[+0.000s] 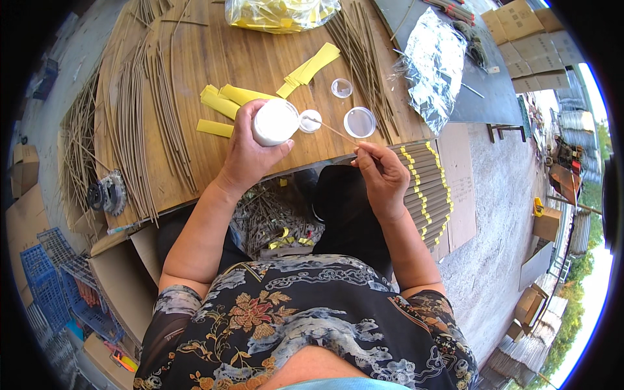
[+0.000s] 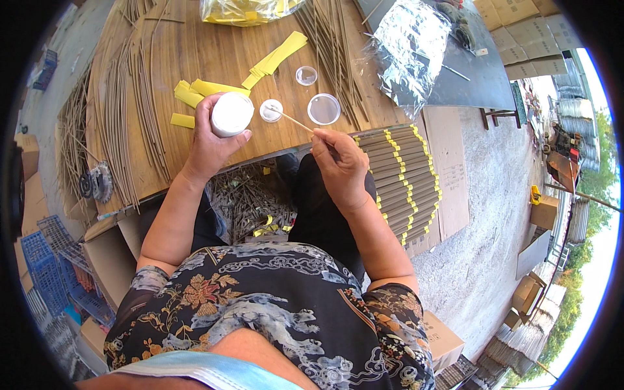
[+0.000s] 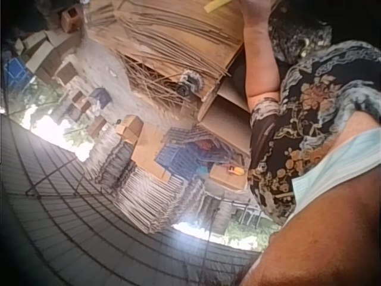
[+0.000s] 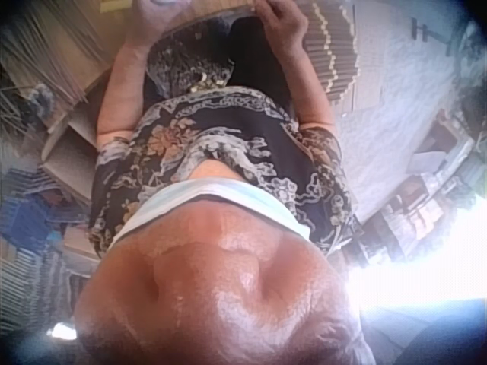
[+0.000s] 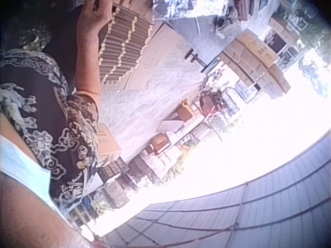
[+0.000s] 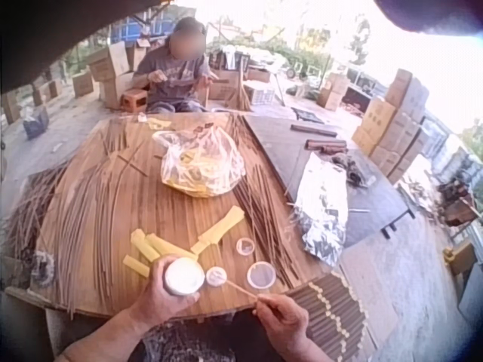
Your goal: The person gathers thin wooden sticks, aligns them into a bundle, and secures the bundle with yellow tape. The person then opens a white container, uses a small stick to scoop a white substance, and applies it to the taped bundle before placing it aside.
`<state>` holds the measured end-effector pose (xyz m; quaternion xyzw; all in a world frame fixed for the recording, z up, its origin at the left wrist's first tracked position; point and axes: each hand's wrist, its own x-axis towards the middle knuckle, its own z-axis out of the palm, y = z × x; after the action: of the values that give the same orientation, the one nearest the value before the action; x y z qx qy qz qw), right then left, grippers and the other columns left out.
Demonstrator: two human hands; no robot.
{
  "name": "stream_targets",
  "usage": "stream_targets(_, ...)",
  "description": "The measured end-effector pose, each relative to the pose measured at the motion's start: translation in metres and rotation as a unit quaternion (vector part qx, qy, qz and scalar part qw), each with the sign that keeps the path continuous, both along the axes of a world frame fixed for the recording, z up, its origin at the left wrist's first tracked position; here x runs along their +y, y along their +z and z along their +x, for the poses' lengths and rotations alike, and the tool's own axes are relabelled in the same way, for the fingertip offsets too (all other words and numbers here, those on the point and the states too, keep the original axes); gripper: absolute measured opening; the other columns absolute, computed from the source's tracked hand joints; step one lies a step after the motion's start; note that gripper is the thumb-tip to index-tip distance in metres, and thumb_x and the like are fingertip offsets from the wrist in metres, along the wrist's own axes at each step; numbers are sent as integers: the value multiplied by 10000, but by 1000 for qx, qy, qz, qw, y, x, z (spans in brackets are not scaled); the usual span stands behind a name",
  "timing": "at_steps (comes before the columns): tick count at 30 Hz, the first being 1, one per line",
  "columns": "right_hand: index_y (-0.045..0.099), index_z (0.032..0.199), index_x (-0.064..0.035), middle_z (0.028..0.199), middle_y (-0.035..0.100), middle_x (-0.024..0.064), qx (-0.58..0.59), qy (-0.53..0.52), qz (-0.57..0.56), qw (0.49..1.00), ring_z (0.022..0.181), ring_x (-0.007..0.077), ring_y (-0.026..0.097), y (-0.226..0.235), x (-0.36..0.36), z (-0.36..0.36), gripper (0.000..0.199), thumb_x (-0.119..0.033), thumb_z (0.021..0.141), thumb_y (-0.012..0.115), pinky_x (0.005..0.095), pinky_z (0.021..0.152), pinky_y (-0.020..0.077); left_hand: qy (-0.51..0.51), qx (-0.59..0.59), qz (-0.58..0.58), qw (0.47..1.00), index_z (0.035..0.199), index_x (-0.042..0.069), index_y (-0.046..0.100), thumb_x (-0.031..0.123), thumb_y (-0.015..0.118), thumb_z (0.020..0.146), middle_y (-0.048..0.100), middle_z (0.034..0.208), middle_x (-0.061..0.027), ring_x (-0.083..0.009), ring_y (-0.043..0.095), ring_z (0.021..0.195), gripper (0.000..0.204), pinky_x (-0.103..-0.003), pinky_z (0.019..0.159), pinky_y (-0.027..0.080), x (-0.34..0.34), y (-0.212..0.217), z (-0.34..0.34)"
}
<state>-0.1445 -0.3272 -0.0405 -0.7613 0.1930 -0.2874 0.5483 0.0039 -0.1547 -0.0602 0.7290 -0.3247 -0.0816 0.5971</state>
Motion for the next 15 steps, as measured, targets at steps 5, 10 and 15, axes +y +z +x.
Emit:
stream_targets(5, 582, 973, 57, 833, 616, 78, 62, 29, 26, 997, 703, 100, 586, -4, -5, -3, 161, -10, 826, 577, 202, 656, 482, 3, -2, 2, 1000, 1170, 60, 322, 74, 717, 669, 441, 1113, -89, -188, 446, 1057, 638, -315, 911, 379, 1, 0, -1)
stream_targets(10, 596, 946, 47, 801, 614, 62, 42, 12, 13, 999, 680, 89, 584, 0, -3, -3, 145, -19, 817, 590, 196, 630, 475, -2, -5, -3, 1000, 1169, 65, 322, 79, 721, 667, 441, 1113, -89, -189, 446, 1059, 641, -317, 912, 381, 0, 2, -1)
stream_targets(15, 611, 918, 37, 749, 608, 31, 29, -6, 49, 998, 642, 64, 575, -1, -2, -1, 139, -43, 805, 614, 181, 590, 463, 5, 8, 6, 1000, 1170, 65, 312, 82, 722, 668, 442, 1107, -88, -188, 446, 1056, 648, -317, 912, 382, 1, 0, -2)
